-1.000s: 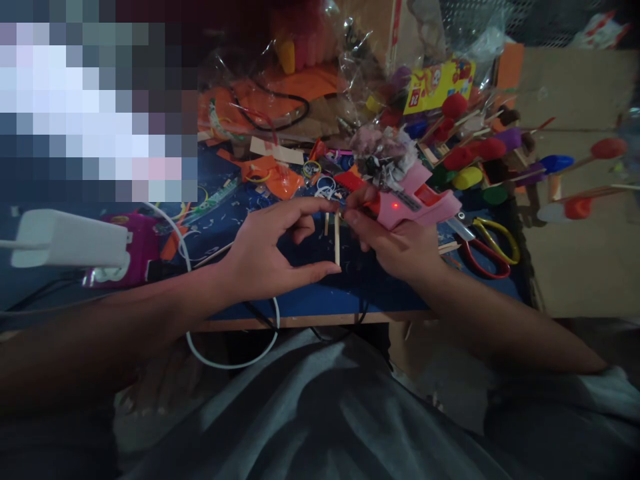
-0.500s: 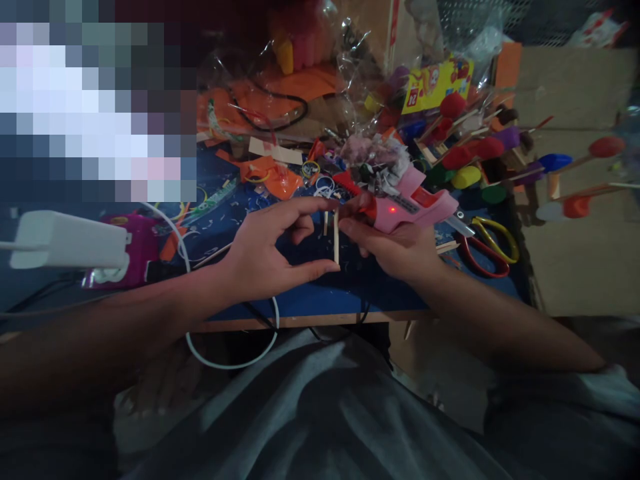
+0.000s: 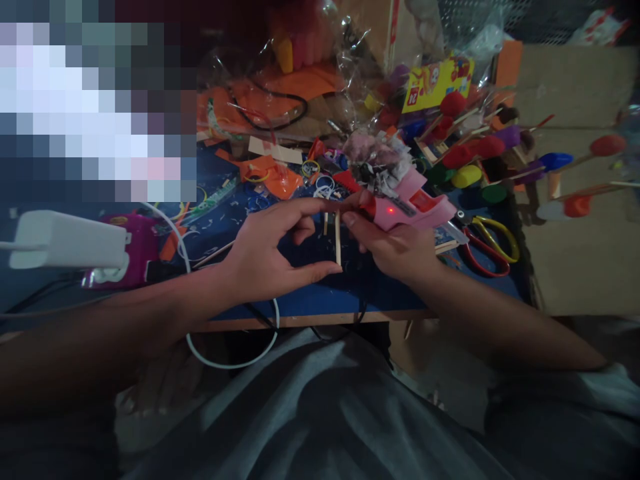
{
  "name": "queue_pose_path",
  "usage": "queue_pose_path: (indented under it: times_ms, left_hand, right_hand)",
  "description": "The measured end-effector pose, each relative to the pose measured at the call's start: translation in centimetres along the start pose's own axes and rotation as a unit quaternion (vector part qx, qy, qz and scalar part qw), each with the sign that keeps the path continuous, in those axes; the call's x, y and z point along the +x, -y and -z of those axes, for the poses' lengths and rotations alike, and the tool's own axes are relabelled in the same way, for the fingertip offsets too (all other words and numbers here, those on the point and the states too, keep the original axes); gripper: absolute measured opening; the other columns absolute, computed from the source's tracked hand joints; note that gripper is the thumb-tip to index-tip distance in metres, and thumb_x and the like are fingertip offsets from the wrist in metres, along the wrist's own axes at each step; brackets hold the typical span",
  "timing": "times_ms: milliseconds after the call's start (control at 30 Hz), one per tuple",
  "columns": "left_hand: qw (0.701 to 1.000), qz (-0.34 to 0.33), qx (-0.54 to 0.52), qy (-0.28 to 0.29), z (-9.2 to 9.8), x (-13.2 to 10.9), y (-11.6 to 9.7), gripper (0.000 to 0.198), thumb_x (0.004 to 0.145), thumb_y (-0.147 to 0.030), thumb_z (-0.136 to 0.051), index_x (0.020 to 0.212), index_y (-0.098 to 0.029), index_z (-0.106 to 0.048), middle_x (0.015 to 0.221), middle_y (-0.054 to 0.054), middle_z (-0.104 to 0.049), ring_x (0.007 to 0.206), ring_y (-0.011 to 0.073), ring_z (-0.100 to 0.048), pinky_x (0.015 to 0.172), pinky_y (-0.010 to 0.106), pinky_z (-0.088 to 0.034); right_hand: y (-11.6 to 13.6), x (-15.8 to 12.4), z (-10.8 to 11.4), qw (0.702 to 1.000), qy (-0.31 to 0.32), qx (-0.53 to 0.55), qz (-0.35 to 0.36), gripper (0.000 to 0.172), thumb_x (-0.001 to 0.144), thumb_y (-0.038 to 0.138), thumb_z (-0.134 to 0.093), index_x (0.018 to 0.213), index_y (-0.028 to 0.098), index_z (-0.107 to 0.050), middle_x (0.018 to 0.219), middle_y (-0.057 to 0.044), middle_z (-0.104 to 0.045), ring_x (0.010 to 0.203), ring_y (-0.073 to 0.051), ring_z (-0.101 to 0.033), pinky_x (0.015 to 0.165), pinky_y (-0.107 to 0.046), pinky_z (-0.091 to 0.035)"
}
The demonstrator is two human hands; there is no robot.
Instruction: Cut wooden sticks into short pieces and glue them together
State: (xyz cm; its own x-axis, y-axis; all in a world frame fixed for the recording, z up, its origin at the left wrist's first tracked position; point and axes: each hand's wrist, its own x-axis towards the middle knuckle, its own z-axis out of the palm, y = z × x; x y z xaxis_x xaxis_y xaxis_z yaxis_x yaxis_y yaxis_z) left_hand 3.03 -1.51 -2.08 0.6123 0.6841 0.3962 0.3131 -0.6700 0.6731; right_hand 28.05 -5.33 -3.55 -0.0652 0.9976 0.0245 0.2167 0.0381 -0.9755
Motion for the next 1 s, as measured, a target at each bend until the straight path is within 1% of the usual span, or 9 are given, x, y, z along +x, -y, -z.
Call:
queue_pose_path:
  times_ms: [67, 133, 200, 233, 367, 467, 667, 833, 1000]
  left_hand:
    - [1.000, 0.007, -0.001, -0.004, 0.0, 0.0, 0.0, 0.067, 0.088, -0.055, -0.097, 0.143, -0.024, -0.074, 0.081, -0.006, -0.063, 0.070, 0.0143, -0.060, 0.074, 0.029, -0.057]
    - [1.000, 0.010, -0.005, 0.001, -0.1, 0.0, 0.0, 0.067, 0.089, -0.057, -0.096, 0.143, -0.025, -0.074, 0.081, -0.006, -0.063, 0.069, 0.0148, -0.060, 0.074, 0.030, -0.057]
    - [1.000, 0.007, -0.007, 0.000, -0.1, 0.0, 0.1, 0.066, 0.089, -0.057, -0.095, 0.143, -0.024, -0.074, 0.082, -0.005, -0.064, 0.071, 0.0152, -0.061, 0.075, 0.030, -0.058]
    - [1.000, 0.002, -0.005, -0.002, -0.1, 0.0, 0.1, 0.066, 0.089, -0.056, -0.096, 0.143, -0.024, -0.074, 0.082, -0.005, -0.064, 0.071, 0.0151, -0.062, 0.076, 0.030, -0.058]
    - [1.000, -0.026, 0.005, -0.016, -0.3, -0.1, 0.4, 0.067, 0.090, -0.053, -0.096, 0.144, -0.020, -0.074, 0.083, -0.006, -0.063, 0.071, 0.0130, -0.060, 0.078, 0.028, -0.058]
    - [0.999, -0.030, 0.006, -0.017, -0.3, -0.1, 0.5, 0.069, 0.090, -0.054, -0.096, 0.146, -0.020, -0.073, 0.084, -0.005, -0.064, 0.070, 0.0126, -0.059, 0.080, 0.028, -0.060]
    - [1.000, -0.030, -0.006, -0.005, -0.3, -0.1, 0.5, 0.067, 0.091, -0.049, -0.096, 0.147, -0.022, -0.073, 0.085, -0.005, -0.065, 0.070, 0.0131, -0.059, 0.082, 0.029, -0.061]
    - [0.998, -0.053, -0.002, -0.016, -0.7, -0.2, 0.9, 0.075, 0.090, -0.048, -0.095, 0.155, -0.021, -0.069, 0.090, -0.003, -0.070, 0.073, 0.0133, -0.061, 0.083, 0.028, -0.060]
    - [0.998, -0.056, -0.003, -0.009, -0.9, -0.3, 1.0, 0.073, 0.092, -0.049, -0.095, 0.155, -0.020, -0.071, 0.089, -0.002, -0.070, 0.078, 0.0155, -0.065, 0.088, 0.031, -0.061]
  right_hand:
    - [0.6, 0.0, -0.3, 1.000, -0.007, 0.011, 0.019, 0.042, 0.096, 0.067, -0.087, 0.104, 0.029, -0.072, 0.088, 0.000, -0.072, 0.062, -0.015, -0.057, 0.057, -0.033, -0.052]
    - [1.1, 0.0, -0.7, 0.999, -0.002, 0.015, 0.035, 0.044, 0.094, 0.068, -0.088, 0.102, 0.028, -0.072, 0.095, -0.003, -0.076, 0.072, -0.018, -0.065, 0.061, -0.034, -0.056]
    - [1.4, 0.0, -1.0, 0.999, -0.001, 0.012, 0.045, 0.042, 0.093, 0.065, -0.089, 0.100, 0.027, -0.073, 0.095, -0.004, -0.077, 0.081, -0.020, -0.071, 0.066, -0.034, -0.060]
    - [1.4, 0.0, -1.1, 0.999, -0.007, 0.016, 0.045, 0.041, 0.093, 0.064, -0.089, 0.099, 0.026, -0.074, 0.093, -0.003, -0.077, 0.080, -0.020, -0.071, 0.065, -0.033, -0.060]
    - [0.9, -0.1, -1.4, 0.998, -0.029, 0.064, 0.000, 0.049, 0.084, 0.063, -0.097, 0.100, 0.025, -0.071, 0.089, -0.001, -0.077, 0.057, -0.012, -0.057, 0.048, -0.028, -0.052]
    - [0.8, -0.2, -1.6, 0.994, -0.041, 0.103, -0.021, 0.055, 0.078, 0.063, -0.101, 0.100, 0.025, -0.069, 0.091, -0.001, -0.079, 0.056, -0.010, -0.055, 0.042, -0.025, -0.046]
    - [1.3, -0.1, -1.7, 0.992, -0.039, 0.118, -0.030, 0.063, 0.069, 0.064, -0.106, 0.098, 0.025, -0.065, 0.092, 0.000, -0.080, 0.052, -0.007, -0.052, 0.041, -0.024, -0.046]
    - [1.5, -0.1, -1.6, 0.992, -0.020, 0.122, -0.026, 0.065, 0.070, 0.069, -0.105, 0.096, 0.026, -0.063, 0.086, 0.002, -0.076, 0.052, -0.008, -0.052, 0.042, -0.025, -0.047]
    - [1.6, 0.0, -1.6, 0.993, -0.031, 0.111, -0.022, 0.065, 0.069, 0.067, -0.106, 0.094, 0.025, -0.063, 0.080, 0.003, -0.075, 0.047, -0.006, -0.048, 0.042, -0.024, -0.045]
